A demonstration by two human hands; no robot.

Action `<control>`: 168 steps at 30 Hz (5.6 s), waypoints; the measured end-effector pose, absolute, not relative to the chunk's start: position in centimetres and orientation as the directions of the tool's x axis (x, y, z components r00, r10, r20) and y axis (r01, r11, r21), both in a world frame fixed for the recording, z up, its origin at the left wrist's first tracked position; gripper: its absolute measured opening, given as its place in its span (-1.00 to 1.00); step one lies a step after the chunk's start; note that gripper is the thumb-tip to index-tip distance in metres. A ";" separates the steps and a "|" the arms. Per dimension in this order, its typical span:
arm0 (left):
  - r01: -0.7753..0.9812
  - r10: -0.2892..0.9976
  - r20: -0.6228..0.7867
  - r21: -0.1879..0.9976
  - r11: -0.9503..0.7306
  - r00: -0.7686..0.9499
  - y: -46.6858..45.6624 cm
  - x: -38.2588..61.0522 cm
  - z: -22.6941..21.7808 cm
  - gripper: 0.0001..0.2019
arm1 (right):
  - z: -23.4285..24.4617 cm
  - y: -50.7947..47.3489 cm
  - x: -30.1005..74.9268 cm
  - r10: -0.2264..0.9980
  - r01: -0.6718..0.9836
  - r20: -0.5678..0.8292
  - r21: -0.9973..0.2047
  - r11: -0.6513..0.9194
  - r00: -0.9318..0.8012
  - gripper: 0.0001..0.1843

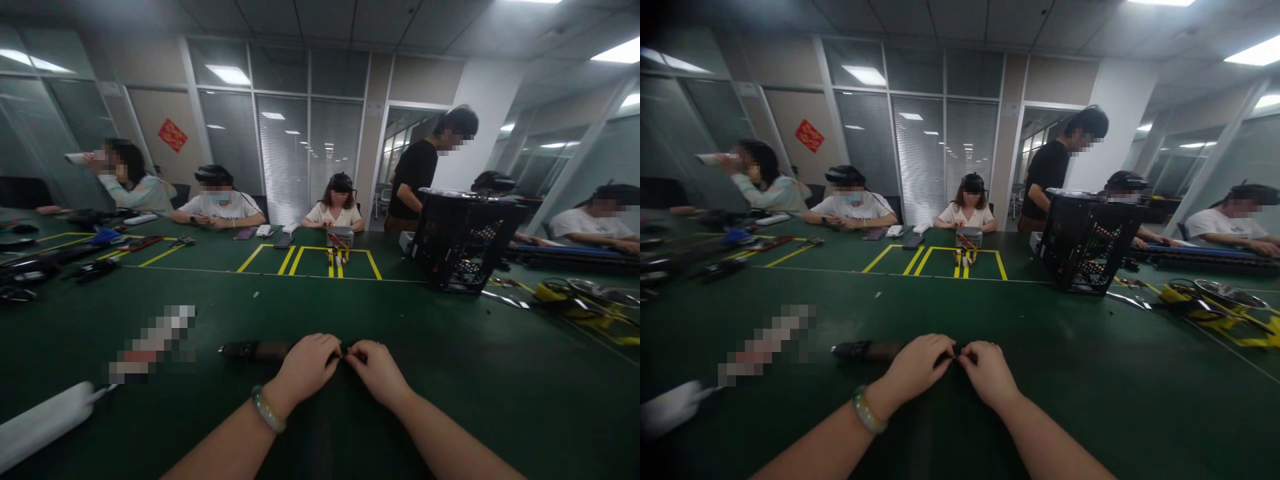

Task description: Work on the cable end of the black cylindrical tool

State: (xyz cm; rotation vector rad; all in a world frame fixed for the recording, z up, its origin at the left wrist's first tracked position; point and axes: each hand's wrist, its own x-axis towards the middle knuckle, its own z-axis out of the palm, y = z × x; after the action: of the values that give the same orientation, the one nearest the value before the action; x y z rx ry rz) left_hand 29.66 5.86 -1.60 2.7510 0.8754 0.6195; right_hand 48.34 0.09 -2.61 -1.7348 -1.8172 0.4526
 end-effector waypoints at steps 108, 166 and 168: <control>0.602 0.673 0.275 0.306 -0.738 0.686 9.0 31.4 -1.6 -0.88 | -3.3 4.0 50.7 0.993 0.734 0.115 -0.673 0.091 -0.018 -0.80; 0.579 0.668 0.316 0.335 -0.743 0.674 8.8 31.8 -2.0 -0.90 | -3.0 3.7 50.6 0.990 0.703 0.141 -0.703 0.109 -0.014 -0.81; 0.568 0.659 0.322 0.338 -0.750 0.679 8.9 31.7 -2.1 -0.90 | -3.0 3.7 50.6 0.991 0.694 0.131 -0.712 0.106 -0.017 -0.81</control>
State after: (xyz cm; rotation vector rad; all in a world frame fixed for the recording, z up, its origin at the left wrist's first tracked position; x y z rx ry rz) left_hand 31.73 8.87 -2.13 2.6818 0.9934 0.6362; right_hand 50.58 3.68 -3.01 -1.6485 -1.7727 0.6189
